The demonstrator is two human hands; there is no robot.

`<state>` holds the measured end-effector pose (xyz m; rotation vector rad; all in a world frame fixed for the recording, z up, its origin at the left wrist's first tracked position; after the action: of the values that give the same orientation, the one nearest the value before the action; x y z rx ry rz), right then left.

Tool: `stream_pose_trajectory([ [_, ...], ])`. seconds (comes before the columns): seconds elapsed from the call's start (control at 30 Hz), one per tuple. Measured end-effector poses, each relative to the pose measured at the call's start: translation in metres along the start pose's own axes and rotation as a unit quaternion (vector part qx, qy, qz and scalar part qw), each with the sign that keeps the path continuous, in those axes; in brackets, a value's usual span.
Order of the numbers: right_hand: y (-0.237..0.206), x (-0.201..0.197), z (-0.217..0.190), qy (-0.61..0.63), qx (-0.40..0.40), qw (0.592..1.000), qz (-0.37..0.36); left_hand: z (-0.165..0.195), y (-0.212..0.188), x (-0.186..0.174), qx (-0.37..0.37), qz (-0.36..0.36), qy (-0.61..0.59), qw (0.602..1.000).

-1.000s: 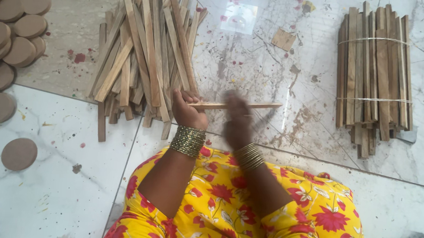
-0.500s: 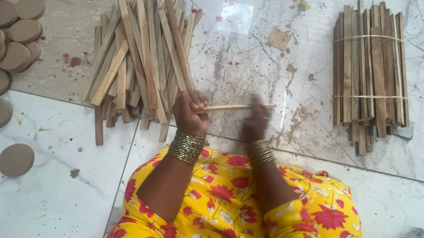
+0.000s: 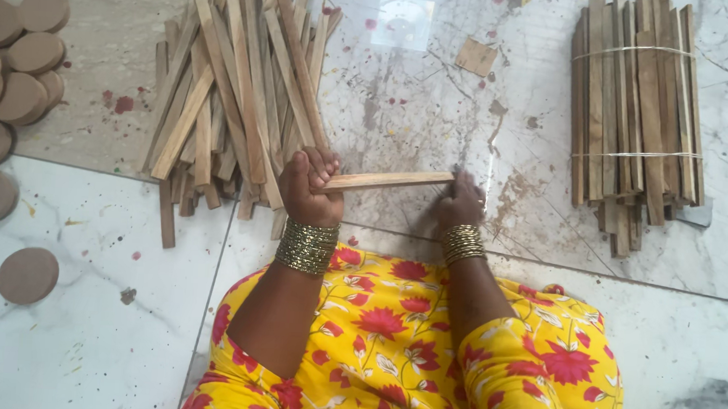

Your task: The person sits on the floor and sorts thin wooden strips, picking one strip at a time, running a hand along its length to feel it, and placing it into one of the piles on the floor. They continue handling strips one by one throughout the episode.

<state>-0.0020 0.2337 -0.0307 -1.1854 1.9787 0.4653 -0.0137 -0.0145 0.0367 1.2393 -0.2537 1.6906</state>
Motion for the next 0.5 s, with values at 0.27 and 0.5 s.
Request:
stream_pose_trajectory([
  [0.27, -0.103, 0.042, -0.081, 0.169, -0.419, 0.891, -0.046, 0.009, -0.005, -0.006, -0.021, 0.069, 0.064, 0.995],
  [0.5, -0.006, 0.014, -0.008, 0.059, -0.152, 0.985, 0.048, -0.003, 0.001, -0.015, -0.087, 0.143, -0.038, 0.985],
])
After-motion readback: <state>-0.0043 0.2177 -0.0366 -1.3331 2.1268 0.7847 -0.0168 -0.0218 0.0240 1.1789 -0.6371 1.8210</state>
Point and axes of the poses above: each hand's wrist, its own y-axis towards the middle knuckle, its own x-axis out of the palm, z = x × y, the point moved 2 cm from there along y, towards the middle knuckle, and after that the axes turned 12 degrees about x, right-handed, at the moved point
